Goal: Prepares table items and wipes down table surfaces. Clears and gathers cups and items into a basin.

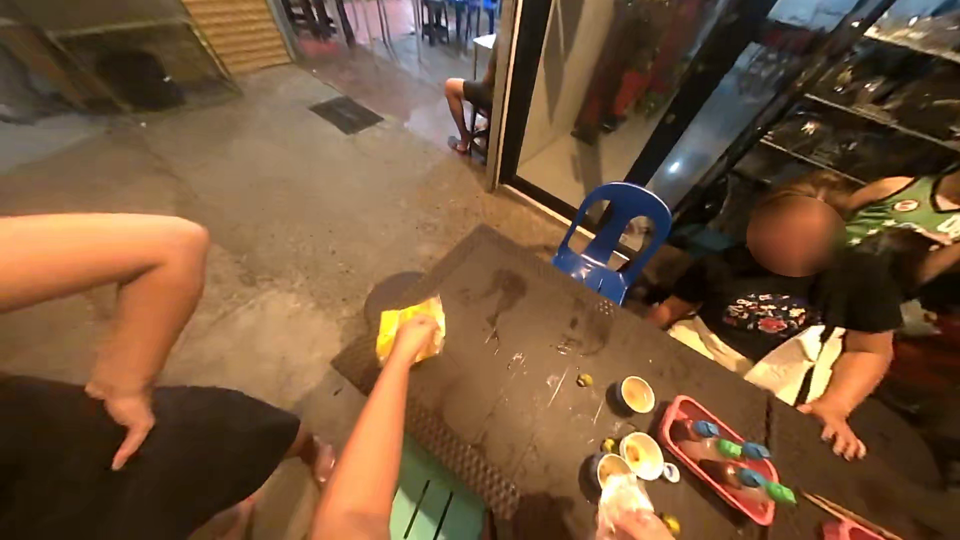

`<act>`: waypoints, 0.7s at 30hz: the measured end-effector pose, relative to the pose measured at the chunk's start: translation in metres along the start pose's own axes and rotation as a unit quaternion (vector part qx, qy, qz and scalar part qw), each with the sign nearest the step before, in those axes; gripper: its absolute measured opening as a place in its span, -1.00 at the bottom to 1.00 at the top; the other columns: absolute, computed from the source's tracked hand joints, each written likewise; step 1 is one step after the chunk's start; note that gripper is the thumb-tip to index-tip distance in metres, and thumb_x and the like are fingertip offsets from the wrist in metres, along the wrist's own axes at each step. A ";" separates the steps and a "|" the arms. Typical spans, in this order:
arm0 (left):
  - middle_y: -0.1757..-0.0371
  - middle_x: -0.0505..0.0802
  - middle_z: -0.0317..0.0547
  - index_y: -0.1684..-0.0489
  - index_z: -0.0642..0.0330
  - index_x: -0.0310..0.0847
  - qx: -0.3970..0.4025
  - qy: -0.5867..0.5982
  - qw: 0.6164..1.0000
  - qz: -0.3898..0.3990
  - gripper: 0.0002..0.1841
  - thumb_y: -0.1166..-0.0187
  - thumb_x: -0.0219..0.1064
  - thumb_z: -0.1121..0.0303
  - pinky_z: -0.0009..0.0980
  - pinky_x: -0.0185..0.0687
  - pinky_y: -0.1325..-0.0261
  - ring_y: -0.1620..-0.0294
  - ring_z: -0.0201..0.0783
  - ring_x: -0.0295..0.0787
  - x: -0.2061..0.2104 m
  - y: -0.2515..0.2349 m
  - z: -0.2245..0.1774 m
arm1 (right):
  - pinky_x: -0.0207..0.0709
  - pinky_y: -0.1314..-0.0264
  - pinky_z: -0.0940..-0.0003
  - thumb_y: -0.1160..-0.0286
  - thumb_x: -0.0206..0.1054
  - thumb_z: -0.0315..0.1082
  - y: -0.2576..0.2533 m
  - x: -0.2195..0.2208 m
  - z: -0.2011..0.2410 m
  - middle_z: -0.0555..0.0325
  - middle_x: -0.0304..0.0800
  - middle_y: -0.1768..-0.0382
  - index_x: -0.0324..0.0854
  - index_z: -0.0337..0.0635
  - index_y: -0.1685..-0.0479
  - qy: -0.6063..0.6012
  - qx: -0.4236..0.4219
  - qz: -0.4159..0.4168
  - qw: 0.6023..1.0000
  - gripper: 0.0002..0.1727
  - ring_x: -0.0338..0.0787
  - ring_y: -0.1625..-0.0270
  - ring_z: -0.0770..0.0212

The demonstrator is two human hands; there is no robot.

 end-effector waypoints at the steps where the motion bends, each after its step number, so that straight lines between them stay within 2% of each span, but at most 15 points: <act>1: -0.17 0.80 0.26 -0.18 0.36 0.67 0.030 0.007 0.999 0.008 -0.66 -0.72 0.24 0.26 0.11 0.53 -0.39 -0.24 0.09 0.72 -0.014 0.013 -0.006 | 0.78 0.11 0.38 -0.57 0.08 -0.62 0.002 0.003 0.004 0.30 0.83 0.45 0.55 -0.25 0.15 0.016 -0.004 0.007 1.000 -0.84 0.83 0.36 0.42; 4: -0.03 0.83 0.10 -0.05 0.42 0.62 0.128 0.006 0.989 0.076 -0.73 -0.72 0.25 0.31 -0.12 0.62 -0.33 -0.09 -0.17 0.77 -0.049 0.078 -0.043 | 0.78 -0.02 0.39 -0.48 0.22 -0.62 0.004 0.010 0.021 0.30 0.88 0.37 0.62 -0.33 0.07 0.077 -0.057 0.058 0.994 -0.85 0.86 0.26 0.44; 6: 0.15 0.81 -0.16 0.09 0.30 0.59 0.185 0.003 0.976 0.118 -0.81 -0.62 0.34 0.32 -0.32 0.64 -0.17 0.08 -0.40 0.74 -0.058 0.131 -0.066 | 0.78 -0.08 0.37 -0.43 0.30 -0.59 0.005 0.015 0.033 0.26 0.91 0.31 0.67 -0.35 0.07 0.120 -0.104 0.105 0.982 -0.84 0.88 0.19 0.42; 7: 0.20 0.81 -0.26 0.11 0.25 0.58 0.203 0.004 0.969 0.139 -0.83 -0.57 0.38 0.34 -0.39 0.65 -0.10 0.13 -0.47 0.73 -0.056 0.158 -0.075 | 0.77 -0.11 0.35 -0.41 0.33 -0.56 0.006 0.018 0.038 0.22 0.92 0.23 0.70 -0.35 0.05 0.141 -0.130 0.136 0.972 -0.82 0.88 0.14 0.40; 8: 0.21 0.82 -0.30 0.08 0.23 0.59 0.222 0.006 0.961 0.163 -0.83 -0.55 0.39 0.35 -0.44 0.69 -0.08 0.15 -0.51 0.75 -0.049 0.184 -0.082 | 0.76 -0.19 0.34 -0.40 0.33 -0.53 0.007 0.020 0.042 0.17 0.94 0.05 0.72 -0.34 -0.05 0.157 -0.164 0.180 0.957 -0.74 0.89 0.02 0.36; 10: 0.19 0.80 -0.28 0.00 0.26 0.62 0.245 0.014 0.949 0.198 -0.79 -0.54 0.38 0.35 -0.46 0.70 -0.05 0.16 -0.51 0.73 -0.023 0.231 -0.091 | 0.72 -0.32 0.34 -0.42 0.32 -0.50 0.016 0.027 0.051 0.13 0.82 -0.31 0.69 -0.31 -0.30 0.179 -0.230 0.270 0.918 -0.58 0.85 -0.18 0.33; 13: 0.21 0.78 -0.18 -0.05 0.35 0.60 0.218 0.078 0.957 0.177 -0.77 -0.61 0.35 0.38 -0.44 0.70 0.04 0.25 -0.46 0.72 0.029 0.297 -0.093 | 0.67 -0.49 0.25 -0.42 0.36 -0.47 0.041 0.028 0.049 0.02 0.51 -0.65 0.62 -0.36 -0.38 0.177 -0.289 0.356 0.871 -0.52 0.74 -0.45 0.20; 15: 0.31 0.80 -0.18 -0.01 0.37 0.55 0.166 0.186 0.960 0.130 -0.83 -0.64 0.31 0.44 -0.42 0.75 0.10 0.33 -0.42 0.76 0.069 0.337 -0.082 | 0.55 -0.61 0.33 -0.38 0.40 -0.47 0.065 0.013 0.034 -0.02 0.33 -0.76 0.56 -0.40 -0.45 0.197 -0.310 0.373 0.852 -0.44 0.59 -0.61 0.26; 17: 0.26 0.83 -0.12 -0.04 0.39 0.51 0.118 0.297 0.943 0.094 -0.84 -0.67 0.27 0.48 -0.39 0.76 0.10 0.30 -0.36 0.79 0.108 0.378 -0.069 | 0.51 -0.57 0.46 -0.29 0.42 -0.57 0.099 -0.011 0.018 -0.17 0.32 -0.72 0.51 -0.51 -0.46 0.255 -0.314 0.331 0.853 -0.39 0.59 -0.56 0.35; 18: 0.21 0.84 -0.09 -0.06 0.40 0.50 0.098 0.334 0.934 0.079 -0.83 -0.68 0.27 0.48 -0.39 0.76 0.11 0.29 -0.35 0.81 0.127 0.398 -0.063 | 0.42 -0.65 0.36 -0.27 0.43 -0.57 0.115 -0.023 0.010 -0.30 0.27 -0.73 0.50 -0.56 -0.46 0.293 -0.323 0.305 0.847 -0.37 0.49 -0.66 0.20; 19: 0.18 0.87 -0.07 -0.07 0.38 0.49 0.081 0.359 0.927 0.068 -0.83 -0.69 0.27 0.47 -0.40 0.77 0.12 0.29 -0.34 0.83 0.144 0.417 -0.059 | 0.17 -0.83 0.09 -0.26 0.44 -0.54 0.124 -0.034 0.001 -0.44 0.05 -0.80 0.54 -0.61 -0.39 0.317 -0.345 0.296 0.833 -0.40 0.17 -0.84 -0.15; 20: 0.14 0.88 -0.05 -0.08 0.38 0.49 0.067 0.379 0.921 0.063 -0.82 -0.71 0.26 0.45 -0.39 0.77 0.10 0.27 -0.33 0.85 0.162 0.435 -0.054 | -0.08 -0.89 -0.18 -0.25 0.44 -0.51 0.129 -0.045 -0.010 -0.54 -0.12 -0.81 0.54 -0.64 -0.38 0.336 -0.374 0.288 0.815 -0.39 -0.12 -0.88 -0.44; 21: 0.13 0.89 -0.05 -0.08 0.36 0.50 0.055 0.394 0.916 0.061 -0.82 -0.72 0.26 0.43 -0.38 0.78 0.08 0.26 -0.32 0.86 0.180 0.453 -0.049 | -0.21 -0.87 -0.36 -0.20 0.47 -0.50 0.134 -0.057 -0.021 -0.63 -0.19 -0.80 0.51 -0.67 -0.41 0.347 -0.408 0.269 0.800 -0.33 -0.26 -0.84 -0.65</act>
Point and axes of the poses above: each hand's wrist, its own y-axis away from the middle knuckle, its own x-axis out of the palm, z = x × y, the point moved 5 cm from there along -y, towards the middle knuckle
